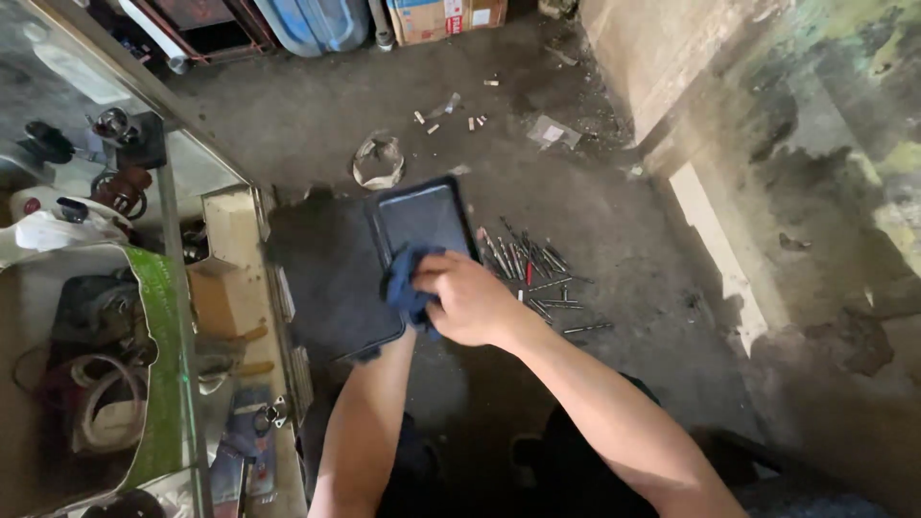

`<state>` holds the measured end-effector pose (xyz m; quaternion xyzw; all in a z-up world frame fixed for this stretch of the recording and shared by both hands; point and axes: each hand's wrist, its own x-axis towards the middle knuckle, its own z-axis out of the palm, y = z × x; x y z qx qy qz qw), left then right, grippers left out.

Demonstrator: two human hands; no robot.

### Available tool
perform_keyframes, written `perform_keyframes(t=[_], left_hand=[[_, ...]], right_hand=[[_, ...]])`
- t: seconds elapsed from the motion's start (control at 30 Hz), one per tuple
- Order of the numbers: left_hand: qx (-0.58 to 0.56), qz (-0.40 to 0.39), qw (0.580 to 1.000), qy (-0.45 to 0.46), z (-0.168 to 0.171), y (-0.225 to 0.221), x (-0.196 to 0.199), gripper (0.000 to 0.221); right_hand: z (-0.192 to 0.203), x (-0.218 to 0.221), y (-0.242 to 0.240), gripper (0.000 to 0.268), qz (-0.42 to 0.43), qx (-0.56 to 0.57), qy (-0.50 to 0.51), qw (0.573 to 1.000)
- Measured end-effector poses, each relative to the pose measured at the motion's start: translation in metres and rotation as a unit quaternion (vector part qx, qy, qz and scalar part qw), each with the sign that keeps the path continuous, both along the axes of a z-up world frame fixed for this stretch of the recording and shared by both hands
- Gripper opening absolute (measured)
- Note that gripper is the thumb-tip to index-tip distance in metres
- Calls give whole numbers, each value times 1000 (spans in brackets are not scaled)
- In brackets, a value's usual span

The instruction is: Cleaning a black plastic tool case using a cloth.

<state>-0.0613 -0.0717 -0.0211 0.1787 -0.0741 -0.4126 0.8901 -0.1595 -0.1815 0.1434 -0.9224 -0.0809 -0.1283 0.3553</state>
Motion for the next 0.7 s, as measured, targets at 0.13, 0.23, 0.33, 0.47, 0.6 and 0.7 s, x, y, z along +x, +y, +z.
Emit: perform_keyframes(t=[0.13, 0.23, 0.33, 0.47, 0.6, 0.7], left_hand=[[16, 22, 1000, 10, 4, 0, 8, 80], [24, 31, 999, 19, 1, -9, 14, 82], [40, 40, 998, 30, -6, -13, 14, 84], [69, 47, 996, 35, -10, -12, 21, 88], [92, 57, 993, 44, 3, -7, 15, 91], [98, 57, 993, 44, 48, -16, 11, 93]], right_hand=[[19, -5, -3, 30, 96, 27, 77, 992], [39, -11, -2, 37, 124, 28, 83, 988], [35, -16, 3, 45, 123, 3, 34, 992], [26, -16, 4, 30, 70, 17, -17, 997], [33, -10, -14, 29, 13, 88, 0, 996], [26, -7, -33, 32, -70, 122, 1, 990]])
